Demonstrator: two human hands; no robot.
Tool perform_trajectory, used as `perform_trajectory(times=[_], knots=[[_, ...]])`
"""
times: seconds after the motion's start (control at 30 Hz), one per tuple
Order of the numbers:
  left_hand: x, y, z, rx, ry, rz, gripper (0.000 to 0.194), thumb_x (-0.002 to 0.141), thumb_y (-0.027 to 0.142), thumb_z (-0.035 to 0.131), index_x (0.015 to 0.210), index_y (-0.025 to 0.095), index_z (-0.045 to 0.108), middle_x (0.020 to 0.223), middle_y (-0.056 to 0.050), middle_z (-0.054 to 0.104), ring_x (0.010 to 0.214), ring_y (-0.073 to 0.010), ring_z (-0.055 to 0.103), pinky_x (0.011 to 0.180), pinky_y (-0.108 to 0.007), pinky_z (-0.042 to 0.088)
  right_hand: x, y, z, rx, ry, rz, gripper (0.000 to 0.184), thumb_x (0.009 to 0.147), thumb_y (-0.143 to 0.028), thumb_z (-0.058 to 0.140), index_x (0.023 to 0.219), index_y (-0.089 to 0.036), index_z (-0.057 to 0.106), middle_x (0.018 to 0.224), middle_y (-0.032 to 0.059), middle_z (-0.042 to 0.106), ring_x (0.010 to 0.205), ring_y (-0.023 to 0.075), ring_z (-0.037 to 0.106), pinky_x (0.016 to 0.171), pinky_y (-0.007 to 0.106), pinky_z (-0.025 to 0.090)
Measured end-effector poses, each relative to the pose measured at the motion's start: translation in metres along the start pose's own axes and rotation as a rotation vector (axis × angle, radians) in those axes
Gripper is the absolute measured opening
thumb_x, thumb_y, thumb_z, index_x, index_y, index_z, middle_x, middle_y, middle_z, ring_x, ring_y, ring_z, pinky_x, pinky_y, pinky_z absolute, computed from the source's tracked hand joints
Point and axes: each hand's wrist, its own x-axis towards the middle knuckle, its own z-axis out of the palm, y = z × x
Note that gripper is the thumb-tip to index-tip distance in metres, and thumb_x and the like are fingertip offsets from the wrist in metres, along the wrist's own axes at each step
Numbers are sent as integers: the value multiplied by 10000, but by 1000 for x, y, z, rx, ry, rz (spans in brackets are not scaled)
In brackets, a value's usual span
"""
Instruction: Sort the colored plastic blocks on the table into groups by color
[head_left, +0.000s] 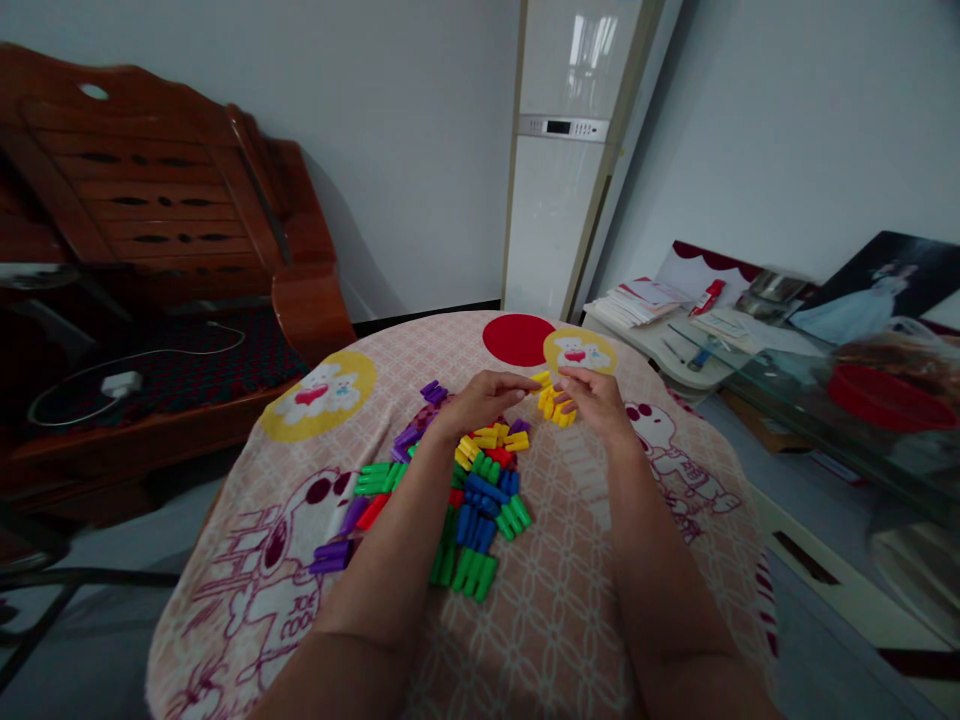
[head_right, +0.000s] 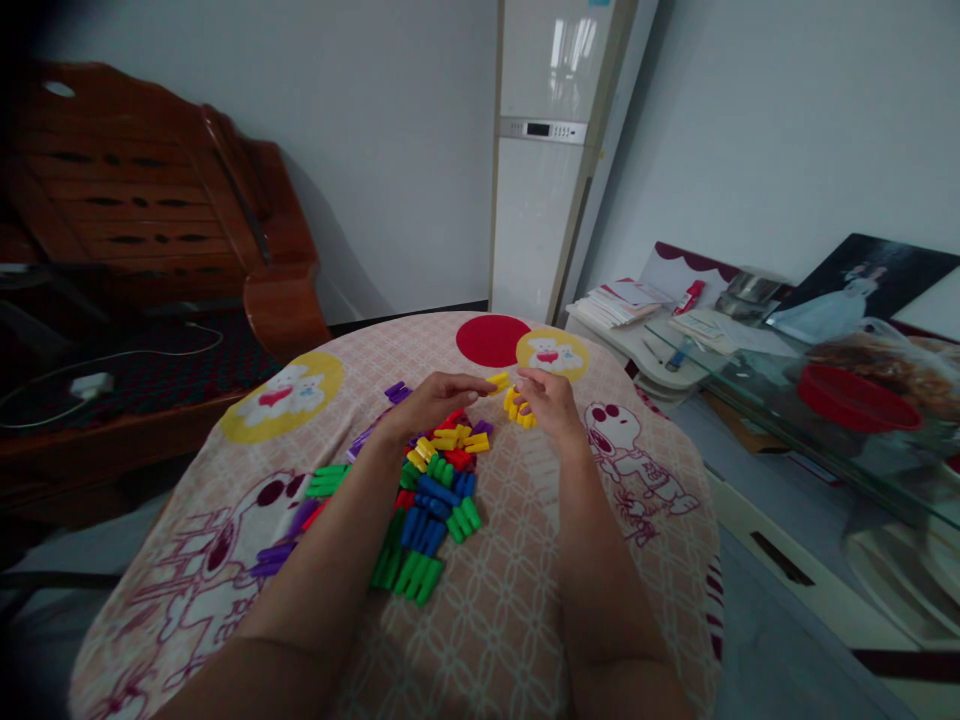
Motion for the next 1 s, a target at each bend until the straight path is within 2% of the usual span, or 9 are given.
perform_trajectory(times=[0.1,0.17,0.27,0.33,0.4,0.5,0.63,0.83,1.0], knots=[[4,2,13,-89,-53,23,337,879,288,566,1129,156,750,1157,-98,747,1082,-215,685,984,-351,515,1,-2,2,74,-61,16,455,737,-450,702,1040,-111,731,769,68,739,626,182,710,545,270,580],[5,1,17,-75,-35,27,332,867,284,580,1122,162,753,1208,-107,727,1121,-223,670,989,-354,512,3,0,0,82,-24,41,402,700,-434,722,940,-112,742,707,56,722,570,179,690,524,276,573],[4,0,11,84,71,-23,343,844,251,582,1128,161,753,1266,-111,699,1171,-234,646,994,-348,508,6,9,-10,-4,196,53,327,716,-385,672,895,-120,740,675,44,710,548,188,674,516,290,559],[0,0,0,245,130,-130,356,837,229,567,1130,147,751,1185,-108,734,1073,-233,685,958,-350,527,8,16,-19,-194,357,29,286,744,-326,616,899,-124,747,716,57,726,600,205,681,577,317,567],[-5,-1,-13,376,155,-243,361,823,214,567,1122,137,753,1088,-98,764,960,-227,710,915,-346,543,8,23,-28,-465,426,-16,265,756,-253,579,901,-126,760,799,86,751,713,226,698,715,350,572],[-12,-3,-28,456,157,-336,339,796,195,581,1075,145,768,1022,-80,778,920,-214,715,868,-305,551,7,30,-31,-801,382,-51,285,778,-172,542,935,-128,776,950,134,767,897,250,696,886,360,521],[-15,-3,-34,518,112,-371,303,777,184,594,1010,158,786,922,-57,785,875,-199,714,823,-268,543,6,36,-21,-986,245,16,326,813,-152,520,1013,-118,775,1030,168,757,960,260,689,905,337,488],[-18,-3,-34,594,35,-421,285,750,156,605,962,144,796,849,-58,779,801,-185,702,750,-241,520,5,47,-11,-936,190,-20,398,857,-148,450,1123,-133,746,1120,145,746,1024,238,681,944,318,475],[-21,-3,-36,615,-94,-516,263,698,116,621,881,165,804,821,-40,778,742,-167,689,678,-218,491,5,32,-13,-860,273,-102,415,862,-155,442,1161,-105,725,1102,168,744,1004,257,685,943,352,483]])
